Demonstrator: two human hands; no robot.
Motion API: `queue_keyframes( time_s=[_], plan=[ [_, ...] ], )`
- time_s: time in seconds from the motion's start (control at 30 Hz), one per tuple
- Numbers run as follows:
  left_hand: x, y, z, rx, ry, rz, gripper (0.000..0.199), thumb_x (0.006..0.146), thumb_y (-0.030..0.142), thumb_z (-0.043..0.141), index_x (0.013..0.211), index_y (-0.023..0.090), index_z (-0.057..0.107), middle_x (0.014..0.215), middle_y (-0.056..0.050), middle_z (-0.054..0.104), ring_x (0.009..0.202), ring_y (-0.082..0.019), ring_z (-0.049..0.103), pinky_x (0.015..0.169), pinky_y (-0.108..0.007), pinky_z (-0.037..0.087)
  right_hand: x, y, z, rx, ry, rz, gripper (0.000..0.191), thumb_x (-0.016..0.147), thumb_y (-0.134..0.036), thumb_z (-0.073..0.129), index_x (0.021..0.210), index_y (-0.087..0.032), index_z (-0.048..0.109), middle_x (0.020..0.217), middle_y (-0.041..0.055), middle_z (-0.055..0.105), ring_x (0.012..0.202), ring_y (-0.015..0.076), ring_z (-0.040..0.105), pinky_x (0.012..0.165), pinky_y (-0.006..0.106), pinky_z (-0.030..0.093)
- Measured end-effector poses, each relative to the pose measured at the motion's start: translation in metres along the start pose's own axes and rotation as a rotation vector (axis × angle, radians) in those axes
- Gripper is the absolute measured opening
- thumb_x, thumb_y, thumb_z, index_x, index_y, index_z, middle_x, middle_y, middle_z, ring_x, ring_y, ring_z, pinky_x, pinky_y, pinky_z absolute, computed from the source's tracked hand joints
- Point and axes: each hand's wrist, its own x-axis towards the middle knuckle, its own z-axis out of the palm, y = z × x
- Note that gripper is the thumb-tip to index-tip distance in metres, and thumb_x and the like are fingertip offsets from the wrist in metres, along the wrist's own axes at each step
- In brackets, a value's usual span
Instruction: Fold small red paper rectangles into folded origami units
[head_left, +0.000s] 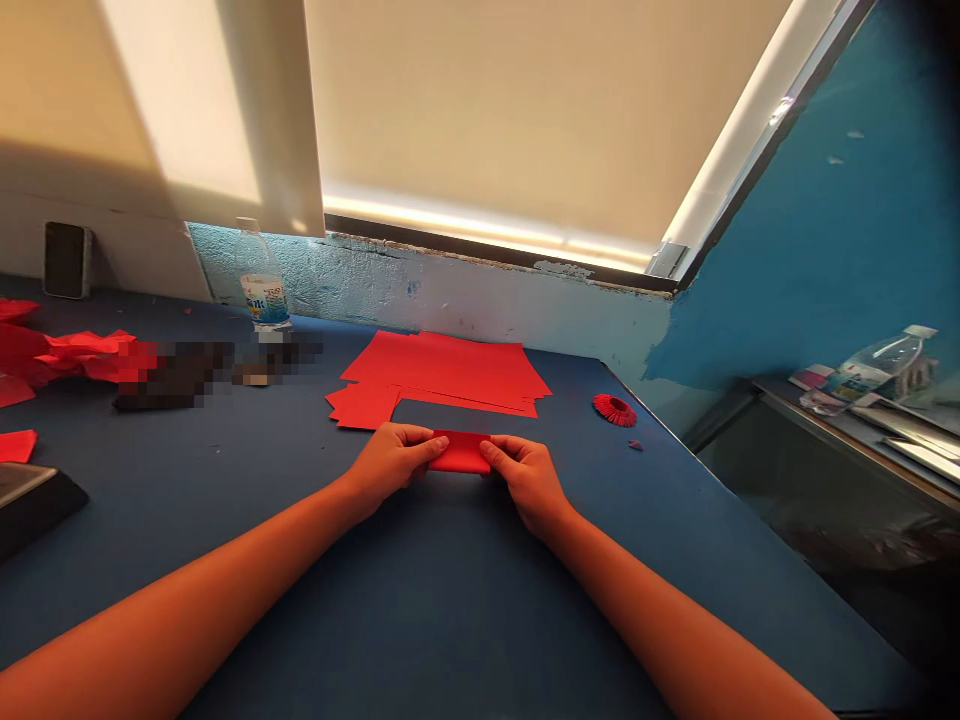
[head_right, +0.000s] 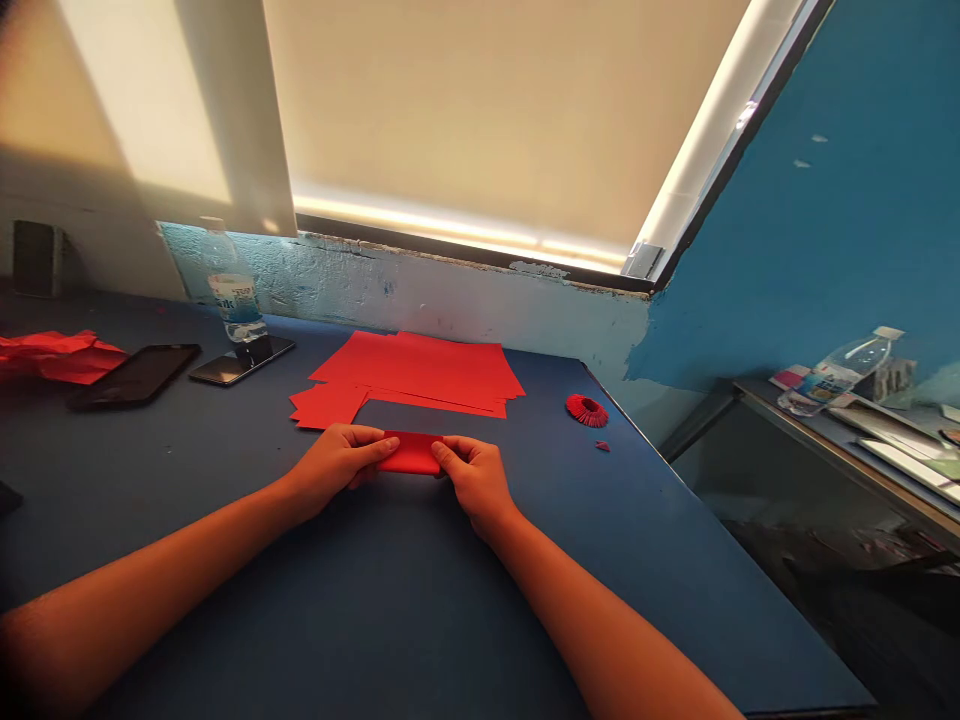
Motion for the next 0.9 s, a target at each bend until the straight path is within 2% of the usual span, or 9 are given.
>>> queue_keyframes(
  time_s=[0.3, 0.67, 0.9],
  plan=[
    [0.0002, 0.0002, -0.0001, 0.021, 0.002, -0.024, 0.038, 0.077, 0.05, 0.056, 0.064, 0.015, 0.055, 0.051, 0.003, 0.044, 0.045, -0.007, 0.034, 0.044, -0.022, 0.022, 0.0012, 0.0022, -0.0008, -0.016, 0.007, -0.008, 0.027, 0.076, -0.041, 0.062, 0.077, -0.016, 0.069, 0.063, 0.0008, 0.06, 0.059, 0.0119, 0.048, 0.059, 0.025, 0.037],
    [0.0013, 0.0, 0.0005, -0.001, -0.006, -0.014, 0.038, 0.076, 0.05, 0.057, 0.063, 0.015, 0.053, 0.049, 0.004, 0.043, 0.044, -0.007, 0.033, 0.043, -0.021, 0.022, 0.0002, 0.002, -0.0014, -0.033, -0.003, -0.013, 0.028, 0.077, -0.042, 0.061, 0.078, -0.015, 0.069, 0.064, 0.001, 0.06, 0.058, 0.0119, 0.049, 0.058, 0.025, 0.037],
    [0.0012, -0.0021, 0.0002, -0.031, 0.02, 0.01, 0.033, 0.077, 0.048, 0.056, 0.075, 0.016, 0.06, 0.052, 0.004, 0.045, 0.046, -0.008, 0.036, 0.042, -0.02, 0.025, -0.0018, -0.005, 0.0001, -0.094, 0.014, -0.061, 0.026, 0.079, -0.038, 0.059, 0.074, -0.015, 0.068, 0.06, -0.0002, 0.056, 0.058, 0.012, 0.047, 0.057, 0.025, 0.035]
  ],
)
